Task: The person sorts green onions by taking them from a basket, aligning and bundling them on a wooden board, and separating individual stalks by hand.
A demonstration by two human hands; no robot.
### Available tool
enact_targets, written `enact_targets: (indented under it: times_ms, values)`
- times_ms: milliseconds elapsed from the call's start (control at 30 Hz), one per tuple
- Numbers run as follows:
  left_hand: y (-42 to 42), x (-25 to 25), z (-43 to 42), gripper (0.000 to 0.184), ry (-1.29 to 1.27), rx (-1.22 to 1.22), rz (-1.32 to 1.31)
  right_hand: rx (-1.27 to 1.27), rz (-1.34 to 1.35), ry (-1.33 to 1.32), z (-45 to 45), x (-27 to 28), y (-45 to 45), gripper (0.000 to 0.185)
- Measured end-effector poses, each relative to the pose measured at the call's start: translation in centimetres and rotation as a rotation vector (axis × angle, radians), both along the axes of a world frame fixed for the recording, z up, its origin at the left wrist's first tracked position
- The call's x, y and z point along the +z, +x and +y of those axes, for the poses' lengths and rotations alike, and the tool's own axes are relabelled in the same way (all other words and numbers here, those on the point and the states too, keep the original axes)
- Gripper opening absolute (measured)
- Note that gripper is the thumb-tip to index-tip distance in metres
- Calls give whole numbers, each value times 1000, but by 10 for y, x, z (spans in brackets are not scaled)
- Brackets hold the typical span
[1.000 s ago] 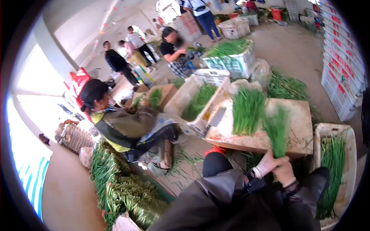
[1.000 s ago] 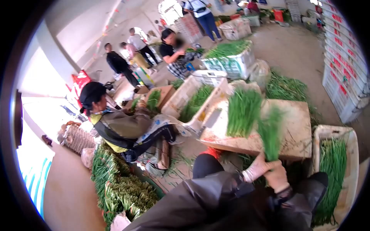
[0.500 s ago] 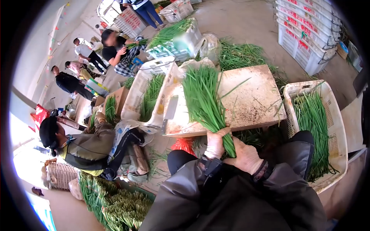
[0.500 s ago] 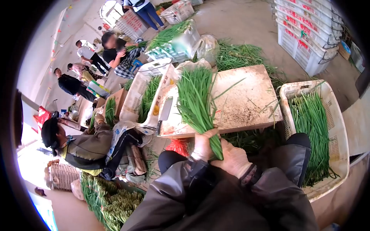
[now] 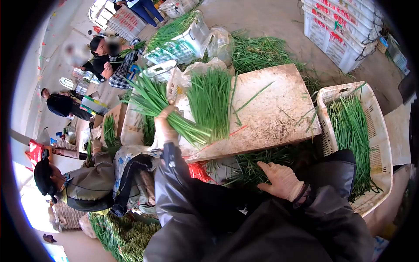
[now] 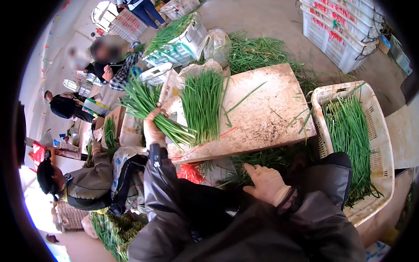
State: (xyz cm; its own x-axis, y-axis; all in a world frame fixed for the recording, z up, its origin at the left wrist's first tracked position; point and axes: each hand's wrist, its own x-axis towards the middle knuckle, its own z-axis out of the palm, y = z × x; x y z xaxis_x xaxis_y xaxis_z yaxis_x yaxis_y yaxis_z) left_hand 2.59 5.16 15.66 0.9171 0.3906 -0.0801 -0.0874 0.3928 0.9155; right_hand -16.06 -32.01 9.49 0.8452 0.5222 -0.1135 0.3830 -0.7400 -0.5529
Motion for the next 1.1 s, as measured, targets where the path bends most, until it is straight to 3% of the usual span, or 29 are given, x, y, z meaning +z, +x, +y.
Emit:
enact_targets:
  times_ms: [133, 300, 367, 467, 567, 900, 1100]
  values:
    - [47, -36, 10, 30, 218, -117, 105, 70, 37, -137, -2, 4, 10, 65]
    - [83, -140, 2, 62, 728, -255, 133, 108, 43, -149, -5, -1, 13, 51]
    - [93, -171, 2, 72, 1006, -130, 176, 110, 53, -157, -7, 0, 16, 52]
    - [96, -165, -10, 80, 1159, -78, 192, 122, 71, -180, -10, 1, 19, 56]
    - [97, -149, -15, 103, 1265, -124, 203, 135, 72, -210, -12, 2, 19, 52]
    - [96, -159, -21, 103, 1298, 93, 293, 187, 59, -207, -11, -2, 13, 44]
    - [98, -149, -13, 85, 1020, 128, 157, 190, 54, -191, -10, -8, 11, 42]
